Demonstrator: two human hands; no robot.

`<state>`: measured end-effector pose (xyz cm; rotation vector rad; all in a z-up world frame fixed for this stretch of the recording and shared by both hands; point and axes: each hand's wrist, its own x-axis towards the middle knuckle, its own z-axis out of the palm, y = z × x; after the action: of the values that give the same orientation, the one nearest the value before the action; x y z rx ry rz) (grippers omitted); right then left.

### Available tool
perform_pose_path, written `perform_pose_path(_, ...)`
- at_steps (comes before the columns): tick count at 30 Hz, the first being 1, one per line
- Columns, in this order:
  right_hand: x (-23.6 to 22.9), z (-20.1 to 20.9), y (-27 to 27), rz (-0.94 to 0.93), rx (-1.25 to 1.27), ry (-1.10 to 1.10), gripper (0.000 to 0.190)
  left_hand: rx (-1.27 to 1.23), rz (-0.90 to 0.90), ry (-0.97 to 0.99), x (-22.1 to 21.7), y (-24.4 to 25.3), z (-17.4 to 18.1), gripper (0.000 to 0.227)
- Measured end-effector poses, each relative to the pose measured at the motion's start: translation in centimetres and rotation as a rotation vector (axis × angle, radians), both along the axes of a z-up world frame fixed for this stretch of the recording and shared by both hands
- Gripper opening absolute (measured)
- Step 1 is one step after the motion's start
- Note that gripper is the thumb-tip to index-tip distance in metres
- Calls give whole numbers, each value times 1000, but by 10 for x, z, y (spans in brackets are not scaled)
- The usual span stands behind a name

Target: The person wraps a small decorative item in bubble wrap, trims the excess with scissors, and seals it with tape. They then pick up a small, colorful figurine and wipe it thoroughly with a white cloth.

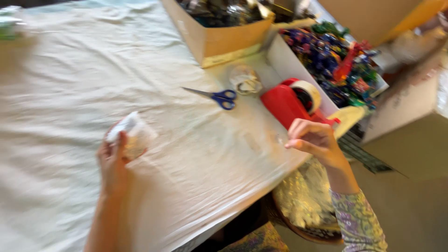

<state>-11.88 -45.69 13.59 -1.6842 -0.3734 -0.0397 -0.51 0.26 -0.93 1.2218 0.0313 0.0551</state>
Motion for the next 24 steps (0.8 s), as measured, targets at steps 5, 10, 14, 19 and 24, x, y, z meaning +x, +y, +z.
perform_pose_path(5,78,13,98,293,-117,-137,8,-4,7,-51,6,-8,-8,40)
perform_pose_path(10,135,18,208,579,-80,-273,11,74,12,-40,4,-8,5,40)
perform_pose_path(14,155,44,258,697,-470,-294,12,-73,-121,-80,0,-8,18,44)
perform_pose_path(19,175,66,286,801,-695,-207,14,28,-101,-60,6,-10,9,46)
perform_pose_path(24,185,58,297,850,-970,-331,15,270,-29,64,-1,-8,28,48)
